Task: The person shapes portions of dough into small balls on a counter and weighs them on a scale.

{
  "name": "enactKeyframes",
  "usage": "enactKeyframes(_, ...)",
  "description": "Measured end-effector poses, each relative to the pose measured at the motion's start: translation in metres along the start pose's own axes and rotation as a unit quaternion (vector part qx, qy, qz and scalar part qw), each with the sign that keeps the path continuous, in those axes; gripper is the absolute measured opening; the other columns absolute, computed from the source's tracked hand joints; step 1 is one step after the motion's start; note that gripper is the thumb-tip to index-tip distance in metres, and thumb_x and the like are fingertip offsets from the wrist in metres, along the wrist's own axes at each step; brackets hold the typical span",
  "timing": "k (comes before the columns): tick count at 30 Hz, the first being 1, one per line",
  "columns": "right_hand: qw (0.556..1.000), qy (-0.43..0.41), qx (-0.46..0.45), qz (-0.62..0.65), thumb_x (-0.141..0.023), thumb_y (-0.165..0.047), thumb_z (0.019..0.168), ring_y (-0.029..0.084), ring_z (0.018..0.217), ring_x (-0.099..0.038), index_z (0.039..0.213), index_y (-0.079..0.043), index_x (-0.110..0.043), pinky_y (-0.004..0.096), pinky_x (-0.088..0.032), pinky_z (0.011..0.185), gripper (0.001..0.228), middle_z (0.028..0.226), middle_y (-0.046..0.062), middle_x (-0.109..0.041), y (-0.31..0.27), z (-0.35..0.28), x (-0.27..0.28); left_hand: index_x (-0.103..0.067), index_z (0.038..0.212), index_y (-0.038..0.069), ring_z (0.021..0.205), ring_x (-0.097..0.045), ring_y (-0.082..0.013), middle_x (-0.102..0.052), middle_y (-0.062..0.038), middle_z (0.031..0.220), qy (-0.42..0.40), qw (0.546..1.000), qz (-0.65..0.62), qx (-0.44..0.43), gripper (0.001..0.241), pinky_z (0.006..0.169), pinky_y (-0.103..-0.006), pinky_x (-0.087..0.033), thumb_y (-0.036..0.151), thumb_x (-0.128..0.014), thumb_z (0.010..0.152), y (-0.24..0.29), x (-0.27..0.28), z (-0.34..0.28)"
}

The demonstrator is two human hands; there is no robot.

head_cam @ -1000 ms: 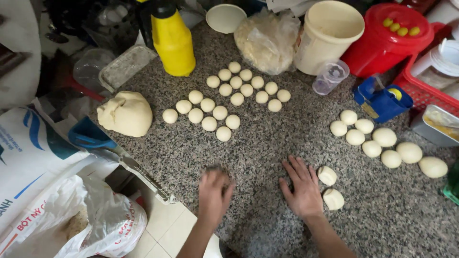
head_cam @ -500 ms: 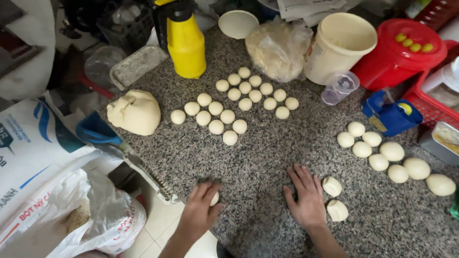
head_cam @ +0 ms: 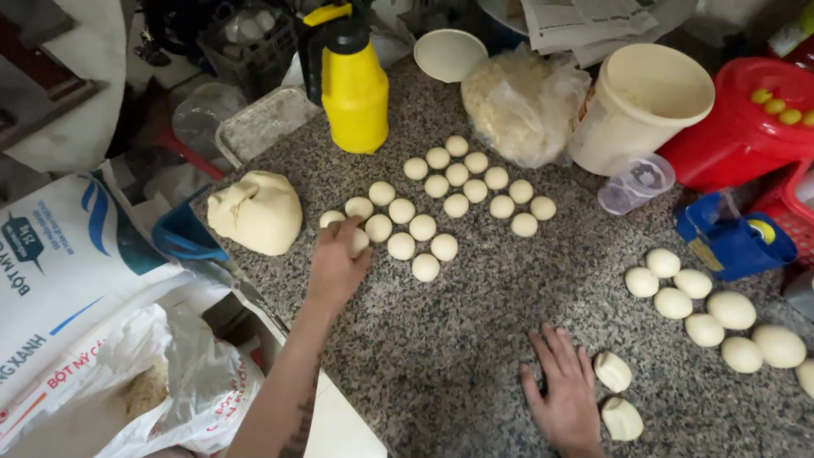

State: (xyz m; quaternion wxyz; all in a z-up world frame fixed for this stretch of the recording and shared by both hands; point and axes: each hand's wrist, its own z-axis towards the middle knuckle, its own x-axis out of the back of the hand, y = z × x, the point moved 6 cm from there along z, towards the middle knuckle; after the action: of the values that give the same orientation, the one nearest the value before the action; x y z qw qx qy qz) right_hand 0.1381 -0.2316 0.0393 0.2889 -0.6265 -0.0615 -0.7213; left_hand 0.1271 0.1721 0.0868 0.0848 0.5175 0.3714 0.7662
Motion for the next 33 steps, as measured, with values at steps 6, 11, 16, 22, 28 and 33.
enactKeyframes(6, 1.000, -0.007, -0.006, 0.002, -0.057, -0.041, 0.091, 0.020, 0.154, -0.035, 0.144, -0.018, -0.056, 0.045, -0.023, 0.126, 0.058, 0.161, -0.001, -0.047, 0.003, 0.001, -0.001, -0.057, 0.137, 0.009, 0.116, -0.054, -0.0429, -0.058, -0.021, 0.130, 0.019, 0.995, 0.079, -0.063, 0.062, 0.095, -0.0489, -0.050, 0.015, -0.071, 0.076, -0.038, -0.038, 0.009)
enactKeyframes(11, 1.000, -0.006, 0.002, 0.011, -0.057, -0.039, 0.091, 0.022, 0.154, -0.036, 0.145, -0.018, -0.055, 0.047, -0.022, 0.126, 0.057, 0.160, 0.001, -0.048, 0.002, 0.000, 0.001, -0.048, 0.146, 0.011, 0.113, -0.056, -0.0407, -0.059, -0.019, 0.128, -0.007, 0.996, 0.068, -0.052, 0.077, 0.096, -0.0486, -0.049, 0.012, -0.074, 0.074, -0.028, -0.029, 0.006)
enactKeyframes(16, 0.999, -0.032, -0.008, 0.000, -0.054, -0.040, 0.092, 0.021, 0.155, -0.032, 0.146, -0.019, -0.053, 0.047, -0.020, 0.127, 0.058, 0.162, 0.000, -0.045, 0.002, 0.002, 0.000, -0.048, 0.143, 0.005, 0.121, -0.054, -0.0424, -0.047, -0.024, 0.145, 0.086, 0.991, 0.081, -0.068, 0.063, 0.097, -0.0509, -0.052, 0.015, -0.069, 0.085, 0.026, -0.011, -0.055)
enactKeyframes(22, 1.000, 0.006, 0.012, 0.027, -0.063, -0.037, 0.087, 0.026, 0.152, -0.037, 0.144, -0.014, -0.056, 0.049, -0.025, 0.123, 0.061, 0.159, 0.004, -0.048, 0.007, 0.001, -0.006, -0.048, 0.144, 0.009, 0.138, -0.043, -0.0431, -0.038, -0.021, 0.155, 0.113, 0.991, 0.066, -0.036, 0.059, 0.106, -0.0506, -0.044, 0.016, -0.067, 0.088, 0.047, -0.051, -0.148)
enactKeyframes(28, 0.991, -0.009, -0.006, 0.136, -0.064, -0.034, 0.095, 0.029, 0.126, -0.055, 0.133, -0.013, -0.063, 0.044, -0.046, 0.102, 0.044, 0.138, 0.006, -0.060, 0.028, 0.011, 0.012, -0.050, 0.142, 0.010, 0.145, -0.034, -0.0467, -0.039, -0.022, 0.156, 0.029, 0.989, 0.127, -0.070, 0.061, 0.110, -0.0592, -0.033, 0.035, -0.063, 0.088, 0.035, -0.082, -0.192)
enactKeyframes(33, 0.969, 0.096, -0.119, 0.192, -0.065, -0.018, 0.090, 0.028, 0.090, -0.062, 0.114, -0.010, -0.073, 0.039, -0.053, 0.079, 0.026, 0.104, 0.010, -0.067, 0.095, 0.015, 0.080, -0.046, 0.145, 0.011, 0.146, -0.032, -0.0439, -0.039, -0.023, 0.154, -0.033, 0.982, 0.173, -0.067, 0.061, 0.115, -0.0576, -0.031, 0.042, -0.054, 0.094, 0.042, -0.080, -0.194)
